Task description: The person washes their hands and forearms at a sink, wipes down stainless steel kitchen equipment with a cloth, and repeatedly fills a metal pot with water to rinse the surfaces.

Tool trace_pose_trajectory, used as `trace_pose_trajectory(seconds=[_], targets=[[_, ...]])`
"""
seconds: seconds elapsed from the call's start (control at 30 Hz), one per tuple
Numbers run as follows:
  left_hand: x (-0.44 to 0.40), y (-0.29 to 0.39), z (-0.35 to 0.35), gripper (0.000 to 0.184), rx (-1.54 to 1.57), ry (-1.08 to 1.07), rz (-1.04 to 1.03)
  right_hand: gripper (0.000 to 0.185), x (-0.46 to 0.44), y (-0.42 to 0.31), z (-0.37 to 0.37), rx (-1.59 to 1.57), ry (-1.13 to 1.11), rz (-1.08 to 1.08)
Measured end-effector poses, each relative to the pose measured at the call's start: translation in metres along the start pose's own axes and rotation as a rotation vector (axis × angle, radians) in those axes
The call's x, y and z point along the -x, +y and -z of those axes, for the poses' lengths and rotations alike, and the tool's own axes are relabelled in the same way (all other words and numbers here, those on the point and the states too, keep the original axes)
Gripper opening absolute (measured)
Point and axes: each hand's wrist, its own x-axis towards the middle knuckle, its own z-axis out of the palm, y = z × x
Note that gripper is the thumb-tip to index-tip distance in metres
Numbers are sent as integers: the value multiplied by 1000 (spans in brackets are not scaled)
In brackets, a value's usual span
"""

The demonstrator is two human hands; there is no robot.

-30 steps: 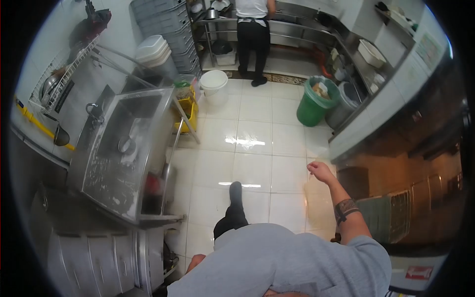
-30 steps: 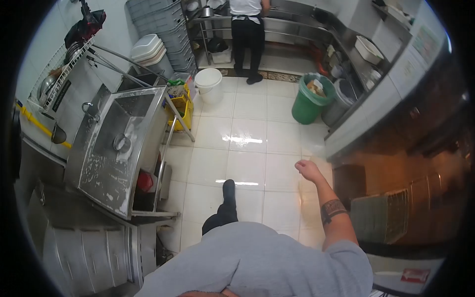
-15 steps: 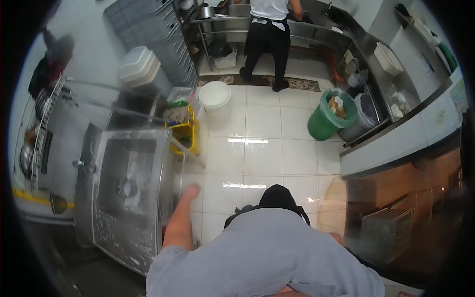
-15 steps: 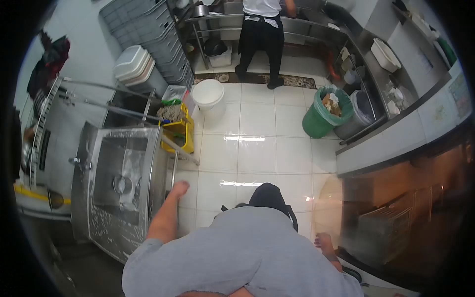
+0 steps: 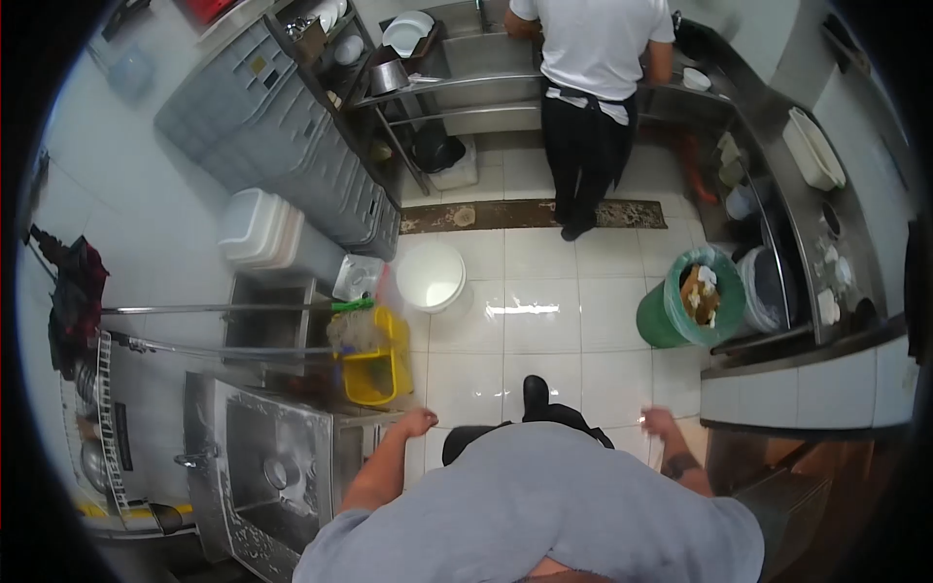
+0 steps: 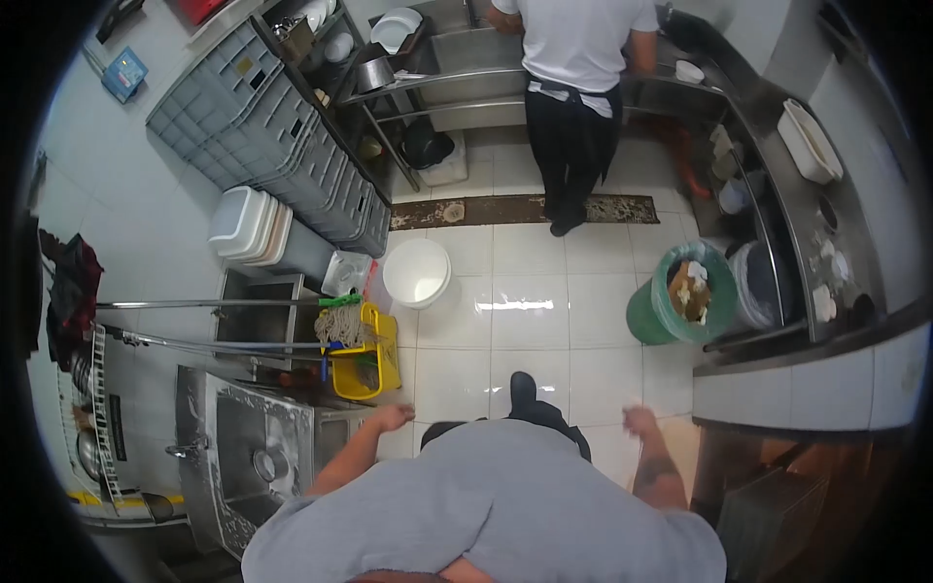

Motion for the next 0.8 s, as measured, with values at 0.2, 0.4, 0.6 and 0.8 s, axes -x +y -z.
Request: trace_pose_trajectory(seconds=[0.2, 0.4, 0.6, 0.8], targets=[[33, -17, -1, 23, 308, 100, 242, 26, -233, -162, 269, -729, 239, -250], [-10, -30, -4, 30, 509, 45, 516, 27, -417, -278, 341, -241, 115, 34], [-185, -63, 121, 37, 293, -133, 308, 31, -461, -353, 372, 16, -174, 114], [-443, -59, 384, 37, -150, 115, 108, 22, -504, -371, 443, -53, 6, -4]])
